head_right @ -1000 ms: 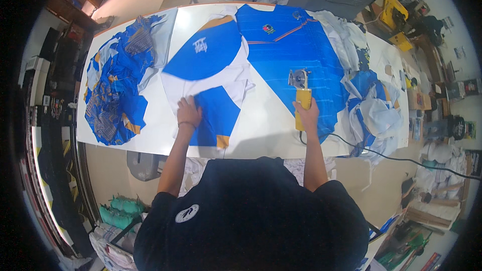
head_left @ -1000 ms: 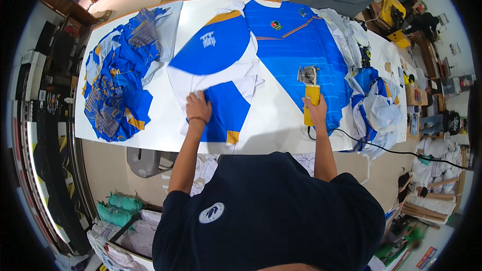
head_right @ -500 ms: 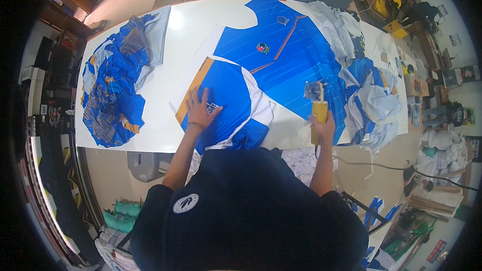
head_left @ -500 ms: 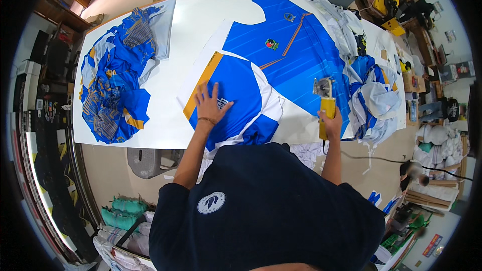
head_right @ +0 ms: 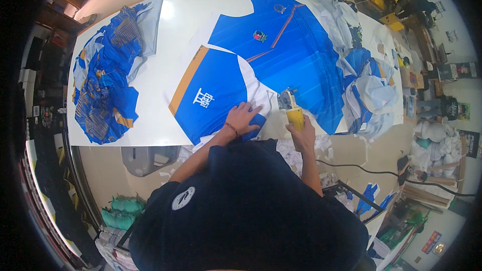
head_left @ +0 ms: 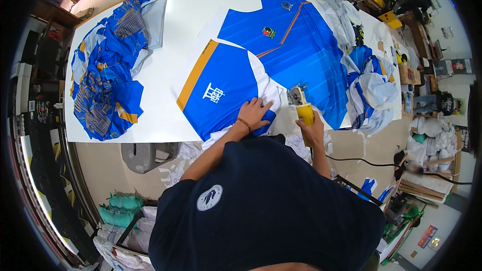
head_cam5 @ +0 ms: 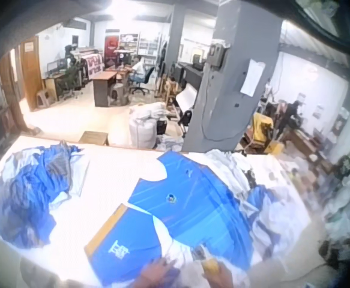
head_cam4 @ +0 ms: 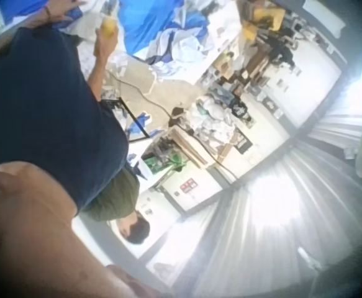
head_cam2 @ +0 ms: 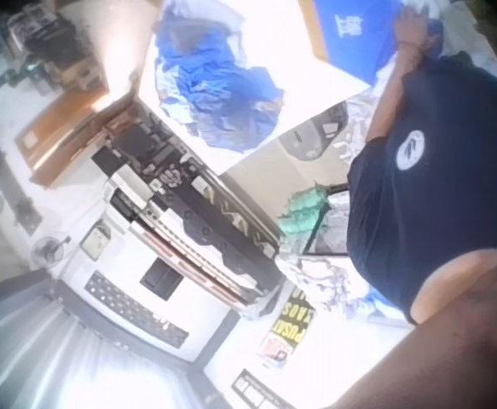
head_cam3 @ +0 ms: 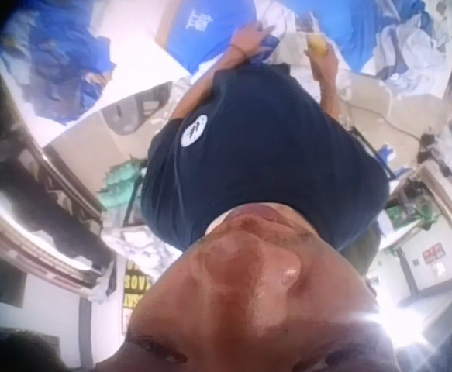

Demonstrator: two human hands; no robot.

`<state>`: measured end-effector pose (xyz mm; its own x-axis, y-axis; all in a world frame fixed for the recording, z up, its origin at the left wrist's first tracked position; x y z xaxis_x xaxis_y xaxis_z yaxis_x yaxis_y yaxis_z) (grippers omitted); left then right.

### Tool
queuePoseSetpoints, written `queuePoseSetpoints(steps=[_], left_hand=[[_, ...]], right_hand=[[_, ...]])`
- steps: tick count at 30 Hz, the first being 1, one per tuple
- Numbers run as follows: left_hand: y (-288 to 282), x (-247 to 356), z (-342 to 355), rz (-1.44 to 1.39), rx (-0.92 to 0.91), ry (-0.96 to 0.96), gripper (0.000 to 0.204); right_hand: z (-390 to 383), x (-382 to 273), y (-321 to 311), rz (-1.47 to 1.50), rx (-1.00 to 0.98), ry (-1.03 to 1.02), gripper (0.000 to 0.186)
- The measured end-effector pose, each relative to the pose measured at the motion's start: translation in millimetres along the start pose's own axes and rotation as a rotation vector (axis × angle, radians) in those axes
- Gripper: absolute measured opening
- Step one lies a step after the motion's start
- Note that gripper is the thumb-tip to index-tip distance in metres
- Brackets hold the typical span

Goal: The person uses a yellow electric rotary cutter to cut blue and white patterned fabric on a large white table. They repeatedly reposition the fabric, cut along curved and straight edges, and remove cut pieces, working through multiple sections of the material.

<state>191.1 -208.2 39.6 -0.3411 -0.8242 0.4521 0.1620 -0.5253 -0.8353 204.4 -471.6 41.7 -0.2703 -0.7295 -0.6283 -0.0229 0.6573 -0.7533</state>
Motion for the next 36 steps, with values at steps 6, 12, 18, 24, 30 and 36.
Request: queuePoseSetpoints(steps=[6, 12, 18, 24, 30, 36], left_hand=[[3.5, -82.6, -21.9, -0.268, -0.020, -0.511, 0.026], [-46.3, -102.8, -47.3, -0.248, 0.110, -0.597, 0.030], [-37.8, -113.5, -60.5, -0.122, 0.105, -0.616, 0.033], [-32.8, -118.7, -72.2, -0.195, 0.235, -0.577, 0.028], [-34.5, -127.1, -83.0, -0.327, 0.276, -0.612, 0.025], [-31.5, -130.5, -90.0, -0.397, 0.277, -0.658, 0.022]], right_hand=[[-9.7, -10.7, -2.1, -0.248, -0.009, -0.056, 0.070], [-21.1, -33.4, 24.2, -0.309, -0.096, -0.126, 0.066], [-6.0, -64.9, 51.9, -0.320, -0.113, -0.110, 0.065], [16.3, -93.2, 71.7, -0.351, -0.157, -0.093, 0.069], [23.4, -110.3, 78.2, -0.368, -0.197, -0.068, 0.069], [30.4, -113.1, 80.9, -0.394, -0.198, -0.104, 0.067]])
Point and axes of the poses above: each hand's wrist, its own z-axis towards the middle knuckle, its own y-axis out of the palm, x = y × z, the point moved 9 cm from there along z, towards the middle knuckle, and after that the axes turned 9 degrees about x, right-handed, at the moved point
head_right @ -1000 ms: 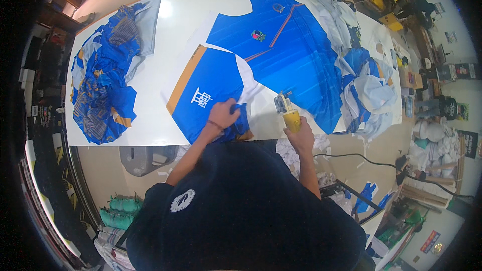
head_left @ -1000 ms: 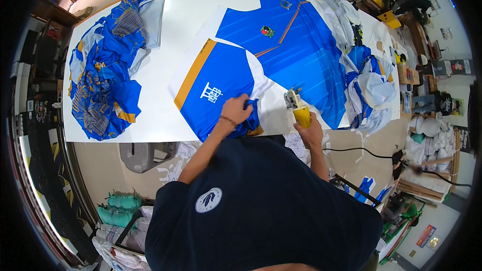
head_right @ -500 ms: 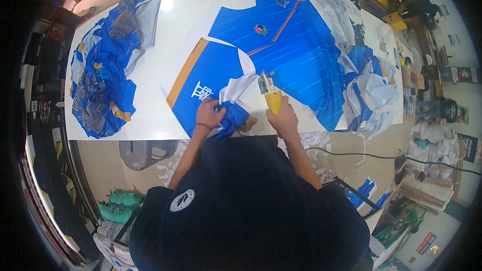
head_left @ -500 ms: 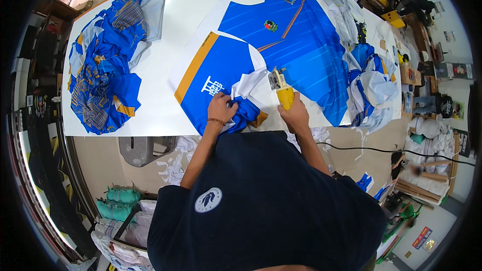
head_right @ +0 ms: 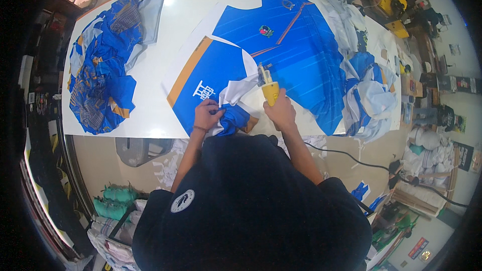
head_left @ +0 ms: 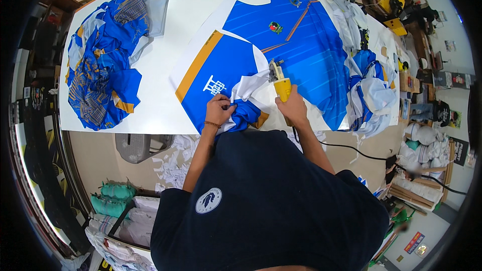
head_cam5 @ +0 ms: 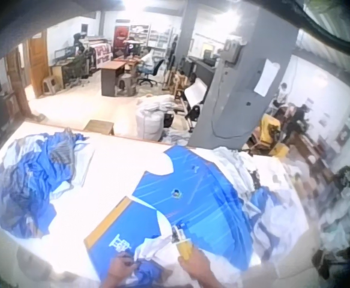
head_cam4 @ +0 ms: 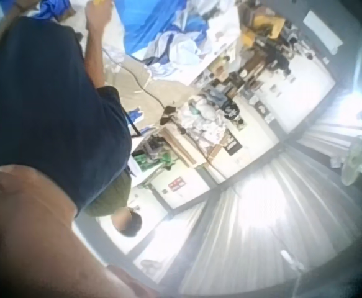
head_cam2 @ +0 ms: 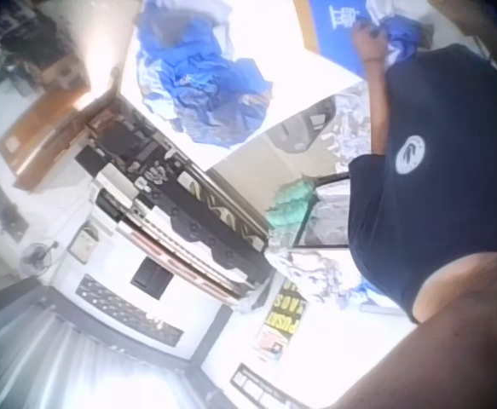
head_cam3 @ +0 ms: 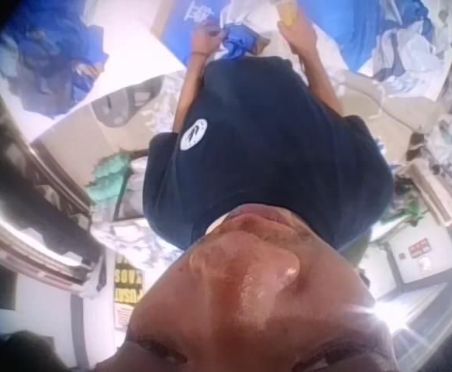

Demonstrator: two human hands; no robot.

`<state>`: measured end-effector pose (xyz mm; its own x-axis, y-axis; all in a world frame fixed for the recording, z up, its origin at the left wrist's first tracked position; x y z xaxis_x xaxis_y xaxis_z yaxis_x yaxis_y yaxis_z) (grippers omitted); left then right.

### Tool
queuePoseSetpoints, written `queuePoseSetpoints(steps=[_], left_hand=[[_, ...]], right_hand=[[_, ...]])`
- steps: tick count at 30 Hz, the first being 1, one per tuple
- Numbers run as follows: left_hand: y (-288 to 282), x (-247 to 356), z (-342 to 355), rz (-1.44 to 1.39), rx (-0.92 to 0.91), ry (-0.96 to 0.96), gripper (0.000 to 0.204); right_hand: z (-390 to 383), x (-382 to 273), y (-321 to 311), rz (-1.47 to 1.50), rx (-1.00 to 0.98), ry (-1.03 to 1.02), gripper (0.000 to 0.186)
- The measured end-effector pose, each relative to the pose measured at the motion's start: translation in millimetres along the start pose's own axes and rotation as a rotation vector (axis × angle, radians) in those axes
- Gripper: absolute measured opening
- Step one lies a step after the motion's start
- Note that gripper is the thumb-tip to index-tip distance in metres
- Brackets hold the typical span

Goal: The person uses a yellow electric rotary cutter to cut blue and white patterned fabric on a large white table. They repeatedly reposition the fabric, cut along curved and straight edges, and remove cut pieces, working through multiple sections of the material.

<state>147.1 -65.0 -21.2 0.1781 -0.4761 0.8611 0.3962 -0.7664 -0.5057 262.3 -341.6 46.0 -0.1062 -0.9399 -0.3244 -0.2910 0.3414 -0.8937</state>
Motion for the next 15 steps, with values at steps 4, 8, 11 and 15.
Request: queuePoseSetpoints(steps=[4, 8, 11, 15], left_hand=[[-0.8, 0.8, 1.6, -0.004, 0.000, 0.028, 0.022], [0.3, -0.6, 1.3, -0.011, -0.015, 0.002, 0.022], [-1.4, 1.5, 1.2, -0.019, -0.001, 0.033, 0.025], [-2.9, 2.8, 0.8, -0.002, 0.001, 0.041, 0.024]], right_hand=[[10.4, -1.3, -6.5, 0.001, -0.015, -0.044, 0.067], [25.5, -4.3, -13.8, 0.005, 0.005, -0.110, 0.065], [39.0, -8.5, -18.3, -0.032, -0.001, -0.129, 0.064], [63.3, -15.1, -21.9, -0.082, -0.020, -0.175, 0.063]])
Point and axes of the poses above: each hand's wrist, its own z-axis towards the middle knuckle, its own y-axis out of the palm, x = y × z, the point moved 9 cm from there along z, towards the middle knuckle, and after that the axes turned 9 degrees about x, right-handed, at the moved point
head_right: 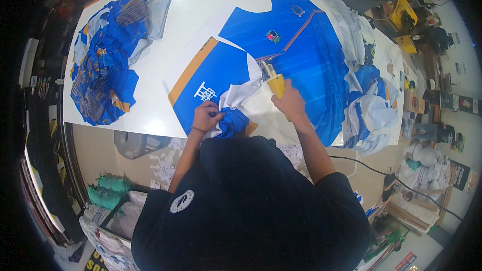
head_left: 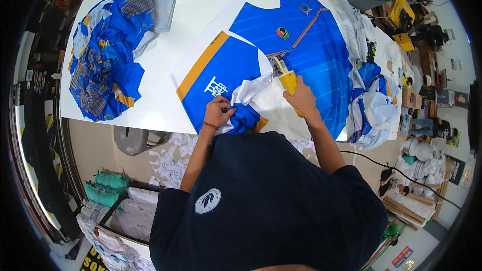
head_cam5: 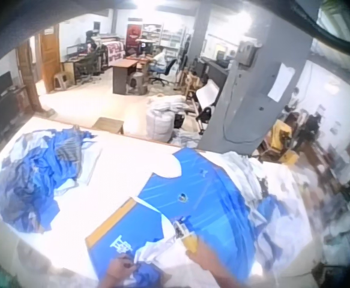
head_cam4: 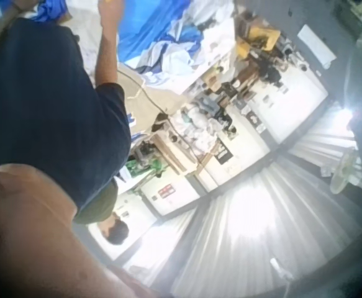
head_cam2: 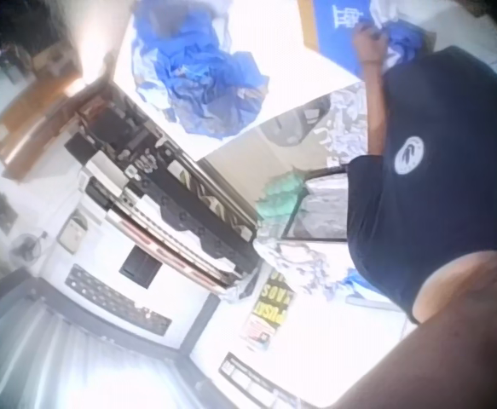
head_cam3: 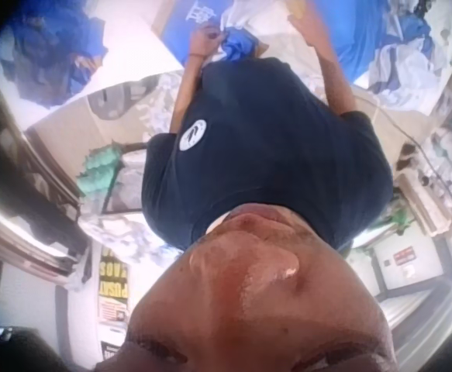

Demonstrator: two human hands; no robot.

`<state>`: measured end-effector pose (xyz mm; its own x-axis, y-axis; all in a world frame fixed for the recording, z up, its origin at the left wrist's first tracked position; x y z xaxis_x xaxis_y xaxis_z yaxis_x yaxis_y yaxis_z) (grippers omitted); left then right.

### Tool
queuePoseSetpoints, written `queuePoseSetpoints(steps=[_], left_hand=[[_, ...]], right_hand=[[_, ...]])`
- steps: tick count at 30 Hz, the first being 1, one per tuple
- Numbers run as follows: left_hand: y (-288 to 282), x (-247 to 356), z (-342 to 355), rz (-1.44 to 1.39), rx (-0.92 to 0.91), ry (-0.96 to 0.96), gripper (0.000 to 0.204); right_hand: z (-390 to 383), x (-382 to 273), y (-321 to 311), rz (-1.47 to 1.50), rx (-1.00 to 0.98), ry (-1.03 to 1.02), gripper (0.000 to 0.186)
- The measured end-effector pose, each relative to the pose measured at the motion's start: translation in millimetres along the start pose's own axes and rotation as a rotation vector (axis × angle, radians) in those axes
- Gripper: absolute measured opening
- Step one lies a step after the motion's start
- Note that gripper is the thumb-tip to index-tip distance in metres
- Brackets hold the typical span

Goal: The person uses a yellow electric rotary cutter to cut blue and white patterned fabric on a large white table. They repeatedly reposition the fabric, cut along curved and straight edges, and remove cut pieces, working through multiple sections of the material.

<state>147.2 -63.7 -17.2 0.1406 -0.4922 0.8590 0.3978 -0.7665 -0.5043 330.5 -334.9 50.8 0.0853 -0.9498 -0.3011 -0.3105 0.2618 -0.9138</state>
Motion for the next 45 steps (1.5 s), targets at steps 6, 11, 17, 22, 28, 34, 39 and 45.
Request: queuePoseSetpoints(steps=[6, 11, 17, 22, 28, 34, 39, 45], left_hand=[[-1.6, -0.3, -2.1, -0.018, 0.009, -0.019, 0.022], [-2.9, 2.9, -2.2, 0.016, -0.022, -0.061, 0.022], [-6.9, 8.1, -2.2, -0.027, -0.005, -0.038, 0.020], [-6.1, 4.4, -4.8, -0.058, -0.007, -0.091, 0.019], [-6.7, 5.0, -4.5, -0.061, 0.001, -0.094, 0.018], [-6.7, 6.8, -4.2, -0.046, 0.024, -0.040, 0.018], [-5.7, 5.9, -5.7, -0.027, -0.003, -0.063, 0.019], [-4.7, 7.6, -3.8, -0.011, -0.027, -0.018, 0.020]], right_hand=[[42.7, -8.3, -4.5, -0.062, -0.032, -0.131, 0.065], [71.3, -25.8, -12.5, -0.095, -0.072, -0.235, 0.068], [101.7, -51.2, -13.6, -0.178, -0.082, -0.344, 0.071], [121.4, -80.5, -12.3, -0.207, -0.151, -0.415, 0.074], [142.4, -116.5, -5.8, -0.204, -0.157, -0.518, 0.076], [161.4, -154.5, 2.1, -0.232, -0.147, -0.579, 0.080], [166.7, -179.0, 8.2, -0.205, -0.152, -0.609, 0.079], [167.8, -183.7, 14.5, -0.127, -0.161, -0.528, 0.073]])
Point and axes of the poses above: each hand's wrist, its own z-axis towards the middle knuckle, its own y-axis out of the palm, x = y × z, the point moved 9 cm from there along z, towards the middle knuckle, and after that the axes turned 9 degrees about x, right-handed, at the moved point
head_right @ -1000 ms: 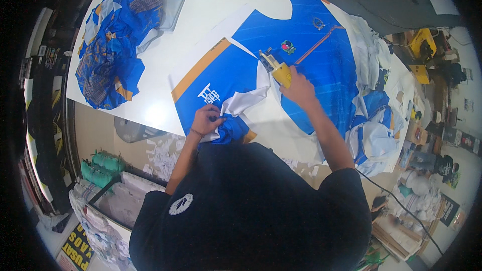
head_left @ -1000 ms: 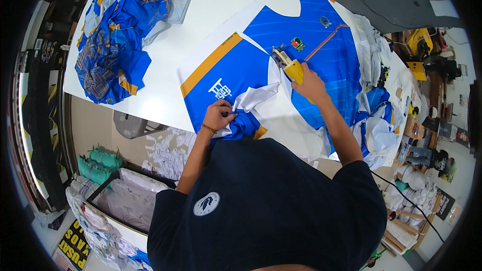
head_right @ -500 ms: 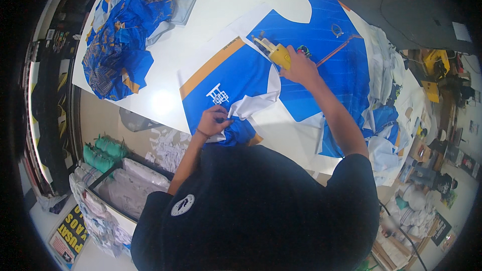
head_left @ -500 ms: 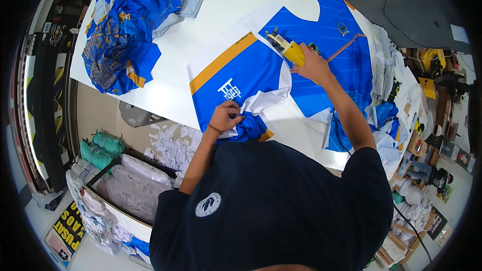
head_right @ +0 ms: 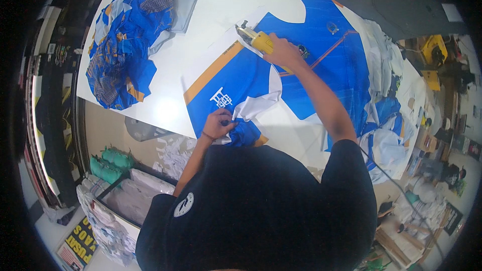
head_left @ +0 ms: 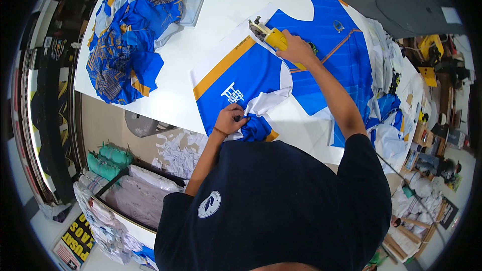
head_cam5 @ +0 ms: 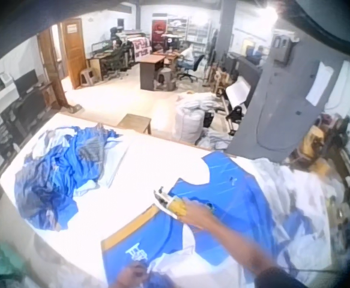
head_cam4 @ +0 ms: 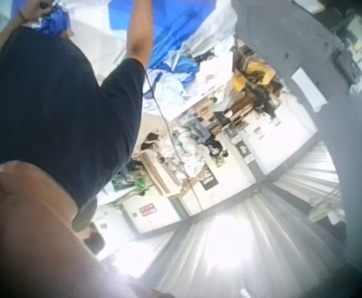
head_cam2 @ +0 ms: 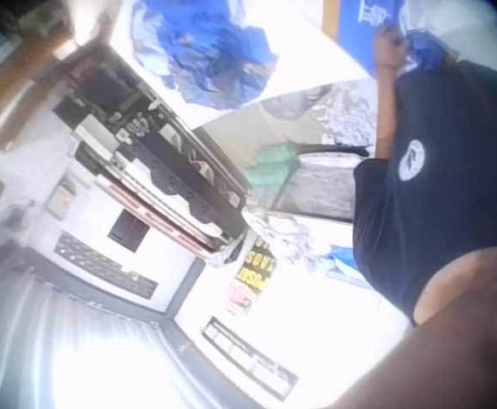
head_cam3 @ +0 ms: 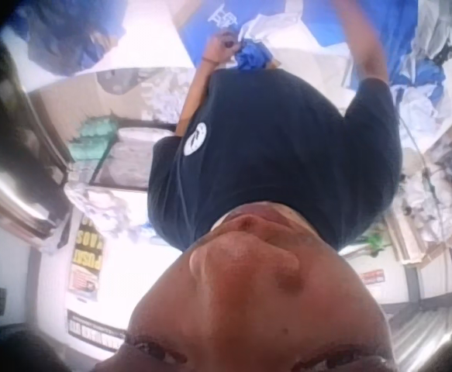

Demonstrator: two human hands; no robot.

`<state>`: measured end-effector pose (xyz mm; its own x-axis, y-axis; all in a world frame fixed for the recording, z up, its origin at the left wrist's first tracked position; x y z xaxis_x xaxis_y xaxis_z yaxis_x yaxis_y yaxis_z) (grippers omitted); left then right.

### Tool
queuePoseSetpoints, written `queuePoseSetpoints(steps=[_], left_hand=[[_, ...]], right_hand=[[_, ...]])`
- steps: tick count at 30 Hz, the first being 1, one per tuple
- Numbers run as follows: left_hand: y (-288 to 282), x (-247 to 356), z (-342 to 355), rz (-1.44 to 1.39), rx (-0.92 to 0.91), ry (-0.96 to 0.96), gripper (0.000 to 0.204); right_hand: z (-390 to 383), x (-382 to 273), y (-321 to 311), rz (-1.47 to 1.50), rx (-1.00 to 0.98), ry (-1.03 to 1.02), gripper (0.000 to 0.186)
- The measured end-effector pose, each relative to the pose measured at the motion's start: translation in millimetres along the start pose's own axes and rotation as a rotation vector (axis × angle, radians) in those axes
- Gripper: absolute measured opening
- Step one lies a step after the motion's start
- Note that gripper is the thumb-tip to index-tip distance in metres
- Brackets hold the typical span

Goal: The person uses a yellow electric rotary cutter to cut blue and white patterned fabric on a large white table. They repeatedly reposition the fabric, cut along curved and straight edges, and remove cut pieces, working through multiple sections of the material.

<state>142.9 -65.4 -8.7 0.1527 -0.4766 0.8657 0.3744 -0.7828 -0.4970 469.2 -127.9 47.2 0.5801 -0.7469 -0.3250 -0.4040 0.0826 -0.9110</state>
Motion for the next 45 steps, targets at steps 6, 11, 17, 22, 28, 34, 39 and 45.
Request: queuePoseSetpoints(steps=[6, 11, 17, 22, 28, 34, 39, 45], left_hand=[[-3.9, -0.6, 1.6, 0.182, -0.009, -0.038, 0.022], [-54.7, -15.9, 12.5, 0.489, 0.255, -0.132, 0.029], [-121.0, -28.5, 74.9, 0.660, 0.298, 0.026, 0.039], [-115.8, 300.4, 74.2, -0.468, 0.015, 0.519, 0.046], [-129.6, 460.4, -4.8, -1.198, -0.474, 0.887, 0.036], [-125.0, 502.7, -26.2, -1.379, -0.847, 0.919, 0.077], [-116.6, 501.7, -27.8, -1.170, -1.178, 0.534, 0.064], [-124.5, 497.8, -33.5, -1.368, -1.068, 0.791, 0.037]], right_hand=[[-76.5, 37.3, 7.9, 0.337, 0.092, 0.199, 0.063], [-212.4, 89.6, 17.9, 0.889, 0.157, 0.413, 0.057], [-374.1, 137.7, 48.8, 1.318, 0.482, 0.695, 0.055], [-454.2, 143.2, 90.9, 1.536, 0.804, 0.845, 0.053], [-476.2, 112.1, 134.2, 1.618, 0.923, 0.858, 0.048], [-449.4, 91.1, 172.1, 1.319, 0.622, 0.825, 0.059], [-428.4, 70.7, 176.2, 1.048, 0.435, 0.722, 0.065], [-401.8, 87.6, 162.6, 0.790, 0.212, 0.611, 0.073]])
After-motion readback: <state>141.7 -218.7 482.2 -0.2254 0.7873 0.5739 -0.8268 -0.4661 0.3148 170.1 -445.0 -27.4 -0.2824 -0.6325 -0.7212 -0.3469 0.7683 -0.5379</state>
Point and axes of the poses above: each hand's wrist, its own z-axis towards the middle knuckle, its own y-axis out of the palm, x = y × z, the point moved 9 cm from there along z, towards the middle knuckle, and after that the axes turned 9 degrees about x, right-handed, at the moved point
